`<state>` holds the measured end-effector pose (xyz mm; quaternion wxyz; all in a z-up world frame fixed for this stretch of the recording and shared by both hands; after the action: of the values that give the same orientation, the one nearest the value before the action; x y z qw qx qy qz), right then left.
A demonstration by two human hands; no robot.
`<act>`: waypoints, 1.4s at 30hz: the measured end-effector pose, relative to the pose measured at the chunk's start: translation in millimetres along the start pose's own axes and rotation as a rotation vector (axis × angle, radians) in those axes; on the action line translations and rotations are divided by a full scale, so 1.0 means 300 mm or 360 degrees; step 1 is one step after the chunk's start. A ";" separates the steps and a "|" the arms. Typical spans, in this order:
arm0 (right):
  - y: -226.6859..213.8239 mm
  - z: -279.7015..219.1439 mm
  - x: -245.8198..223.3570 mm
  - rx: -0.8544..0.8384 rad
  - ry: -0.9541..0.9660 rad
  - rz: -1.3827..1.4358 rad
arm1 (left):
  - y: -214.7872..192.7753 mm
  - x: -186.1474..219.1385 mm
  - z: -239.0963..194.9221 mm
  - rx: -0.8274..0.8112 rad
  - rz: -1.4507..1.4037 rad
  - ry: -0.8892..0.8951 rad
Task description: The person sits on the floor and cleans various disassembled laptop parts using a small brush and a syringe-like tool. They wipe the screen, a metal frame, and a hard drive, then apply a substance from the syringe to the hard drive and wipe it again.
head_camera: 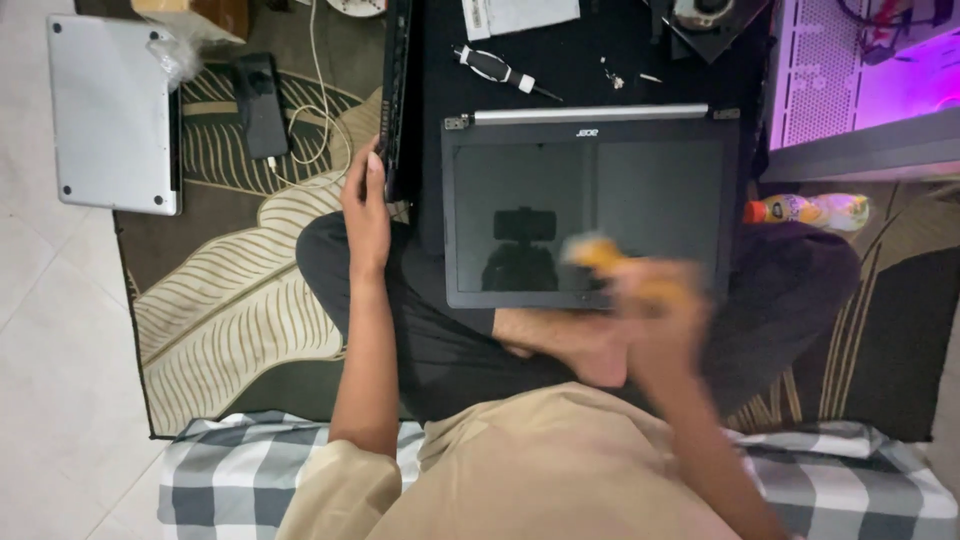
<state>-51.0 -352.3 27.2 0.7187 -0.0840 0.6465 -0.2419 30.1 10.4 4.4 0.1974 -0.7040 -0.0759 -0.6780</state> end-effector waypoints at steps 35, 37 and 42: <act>-0.333 0.385 0.088 0.0496 -0.0553 -0.0938 | -0.004 0.054 -0.013 0.0202 -0.0027 0.0261; -0.341 0.353 -0.022 0.0492 -0.0632 -0.0662 | 0.013 0.110 -0.017 0.0363 0.0017 0.0416; -0.138 0.244 -0.191 0.0053 -0.0429 -0.0319 | 0.125 0.367 0.042 0.0255 0.0448 0.0979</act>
<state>7.3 -376.1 106.9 0.7723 -0.1680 0.5286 -0.3097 63.3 -36.8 106.1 0.3573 -0.4523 0.0320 -0.8166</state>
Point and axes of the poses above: each hand's wrist, its own z-axis towards the middle knuckle, its own y-axis out of the palm, x = y × z, the point moved 3 cm from there along z, towards the middle knuckle, and after that the axes turned 3 degrees about -z, right-handed, at the moved point
